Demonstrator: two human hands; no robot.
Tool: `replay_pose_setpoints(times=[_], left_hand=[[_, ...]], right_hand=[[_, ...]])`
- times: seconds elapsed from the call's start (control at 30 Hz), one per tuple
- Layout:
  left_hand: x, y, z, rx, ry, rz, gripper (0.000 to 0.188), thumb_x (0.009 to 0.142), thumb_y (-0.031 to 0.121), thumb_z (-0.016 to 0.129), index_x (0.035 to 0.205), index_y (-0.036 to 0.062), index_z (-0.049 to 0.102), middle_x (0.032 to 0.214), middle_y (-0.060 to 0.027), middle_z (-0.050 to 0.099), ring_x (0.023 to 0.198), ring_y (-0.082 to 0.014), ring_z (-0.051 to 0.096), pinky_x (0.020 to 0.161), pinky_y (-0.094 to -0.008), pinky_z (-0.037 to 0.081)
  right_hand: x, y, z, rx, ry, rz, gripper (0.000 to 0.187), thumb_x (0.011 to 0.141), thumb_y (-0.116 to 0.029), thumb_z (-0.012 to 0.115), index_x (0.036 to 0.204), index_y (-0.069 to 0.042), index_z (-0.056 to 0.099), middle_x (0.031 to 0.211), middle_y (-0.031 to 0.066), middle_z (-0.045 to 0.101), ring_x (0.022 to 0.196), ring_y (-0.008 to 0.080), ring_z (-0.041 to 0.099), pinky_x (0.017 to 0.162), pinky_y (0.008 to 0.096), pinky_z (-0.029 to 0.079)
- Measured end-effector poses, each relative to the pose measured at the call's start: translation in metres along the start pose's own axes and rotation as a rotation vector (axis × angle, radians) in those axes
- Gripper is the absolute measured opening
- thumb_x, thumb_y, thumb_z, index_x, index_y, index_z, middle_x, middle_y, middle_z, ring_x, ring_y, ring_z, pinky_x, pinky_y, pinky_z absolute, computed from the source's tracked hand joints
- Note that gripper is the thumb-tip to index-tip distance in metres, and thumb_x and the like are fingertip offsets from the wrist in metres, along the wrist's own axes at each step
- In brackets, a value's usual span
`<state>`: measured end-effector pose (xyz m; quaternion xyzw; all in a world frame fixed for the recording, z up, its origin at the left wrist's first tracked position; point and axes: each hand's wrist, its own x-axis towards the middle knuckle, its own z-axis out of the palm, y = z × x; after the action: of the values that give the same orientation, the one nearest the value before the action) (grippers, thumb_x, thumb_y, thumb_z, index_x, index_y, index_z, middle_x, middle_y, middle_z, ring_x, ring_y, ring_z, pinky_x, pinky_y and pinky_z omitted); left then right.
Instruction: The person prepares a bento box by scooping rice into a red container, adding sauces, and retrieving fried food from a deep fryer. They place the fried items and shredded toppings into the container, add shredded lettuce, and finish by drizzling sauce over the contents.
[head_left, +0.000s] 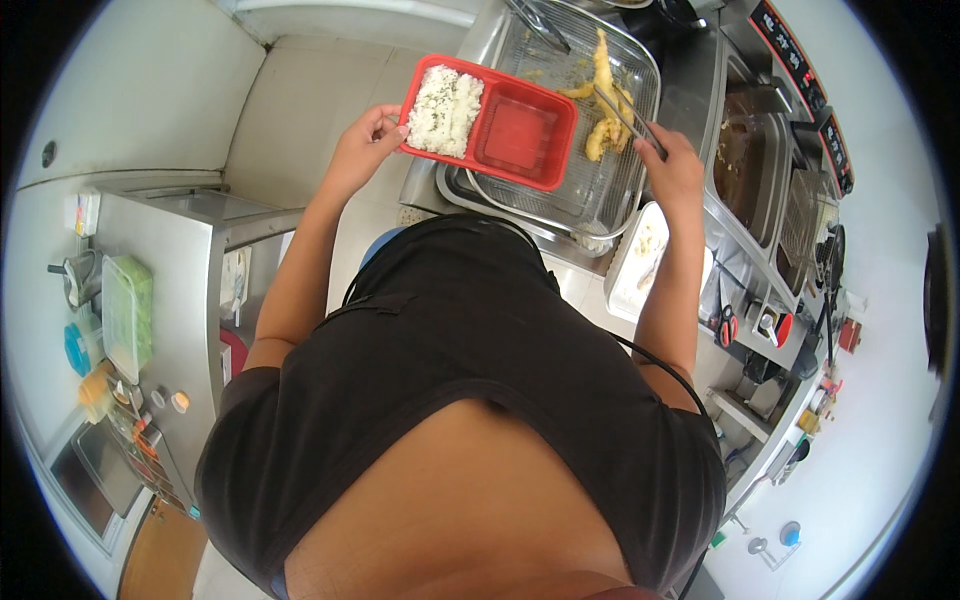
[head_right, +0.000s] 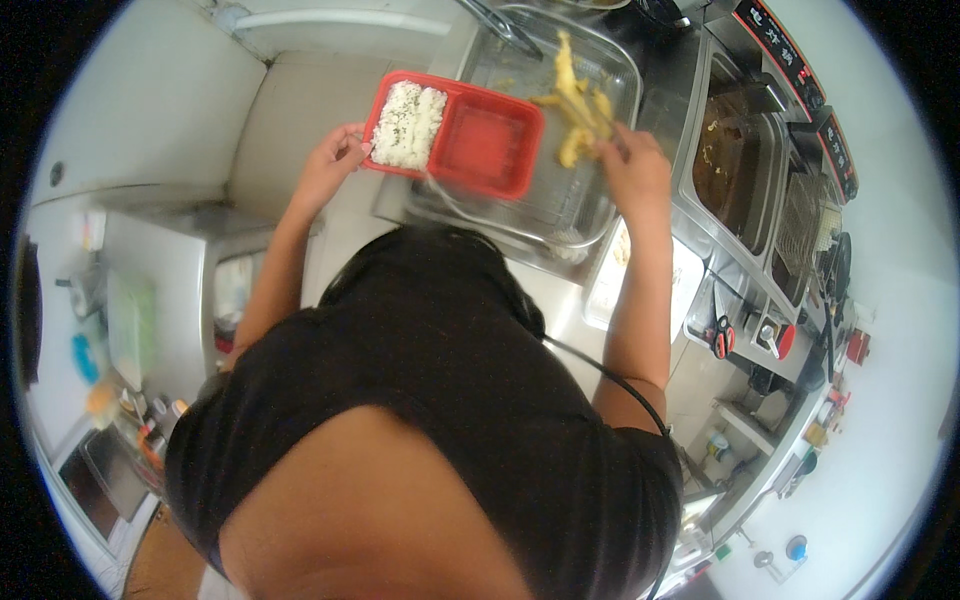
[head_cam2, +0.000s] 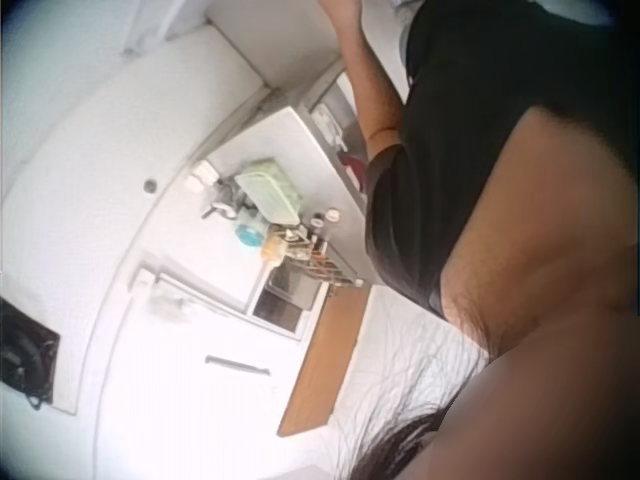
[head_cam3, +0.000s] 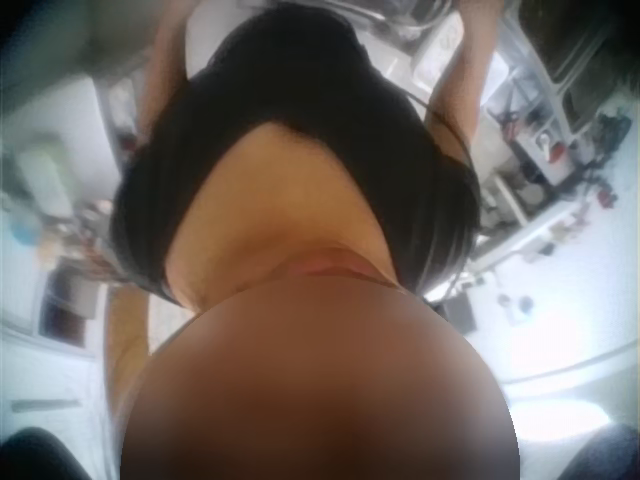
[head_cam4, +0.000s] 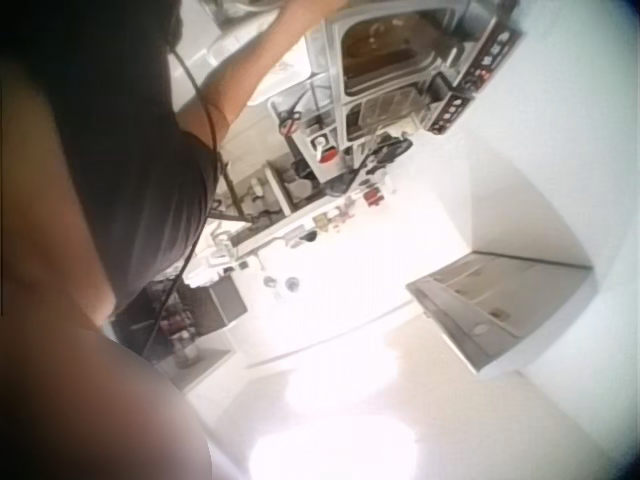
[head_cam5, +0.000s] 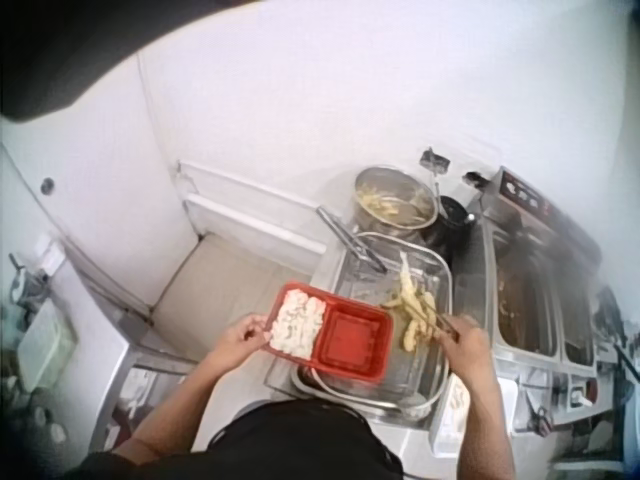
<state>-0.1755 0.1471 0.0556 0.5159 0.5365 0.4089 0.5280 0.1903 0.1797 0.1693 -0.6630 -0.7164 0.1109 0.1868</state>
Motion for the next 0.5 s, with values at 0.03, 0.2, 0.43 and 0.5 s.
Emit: replay_pose_setpoints(times=[0.03, 0.2, 0.43, 0.5], left_hand=[[0.0, 0.0, 0.0, -0.005, -0.002, 0.003, 0.028, 0.085, 0.012, 0.058, 0.11, 0.0008, 0.053, 0.071, 0.0026, 0.053, 0.069, -0.0059, 0.049, 0.067, -0.0207, 0.039], [0.001, -0.002, 0.0, -0.01, -0.009, 0.003, 0.028, 0.085, 0.012, 0.058, 0.111, 0.0009, 0.053, 0.072, 0.0026, 0.054, 0.069, -0.006, 0.049, 0.067, -0.021, 0.04], [0.001, -0.006, 0.0, 0.009, 0.004, 0.012, 0.029, 0.085, 0.013, 0.058, 0.111, 0.0011, 0.053, 0.073, 0.0026, 0.054, 0.069, -0.006, 0.05, 0.067, -0.021, 0.04], [0.002, -0.006, 0.0, 0.007, 0.008, -0.002, 0.03, 0.085, 0.014, 0.058, 0.111, 0.0011, 0.053, 0.073, 0.0027, 0.054, 0.069, -0.0061, 0.05, 0.067, -0.021, 0.04]], right_hand=[[-0.007, -0.004, -0.005, 0.034, -0.05, -0.035, 0.032, 0.078, -0.019, 0.064, 0.106, -0.004, 0.062, 0.089, 0.0144, 0.061, 0.08, 0.0289, 0.06, 0.07, 0.0347, 0.046], [-0.029, -0.02, 0.029, 0.138, -0.257, -0.198, 0.032, 0.078, -0.011, 0.064, 0.108, -0.004, 0.06, 0.085, 0.0114, 0.059, 0.07, 0.0227, 0.058, 0.066, 0.0309, 0.046], [-0.032, -0.02, 0.065, 0.149, -0.259, -0.163, 0.033, 0.08, -0.014, 0.062, 0.111, -0.003, 0.058, 0.09, 0.0133, 0.057, 0.076, 0.0271, 0.057, 0.07, 0.035, 0.046], [-0.03, -0.023, 0.065, 0.118, -0.321, -0.133, 0.034, 0.081, -0.017, 0.059, 0.111, -0.002, 0.057, 0.1, 0.0164, 0.057, 0.091, 0.031, 0.058, 0.078, 0.0383, 0.046]])
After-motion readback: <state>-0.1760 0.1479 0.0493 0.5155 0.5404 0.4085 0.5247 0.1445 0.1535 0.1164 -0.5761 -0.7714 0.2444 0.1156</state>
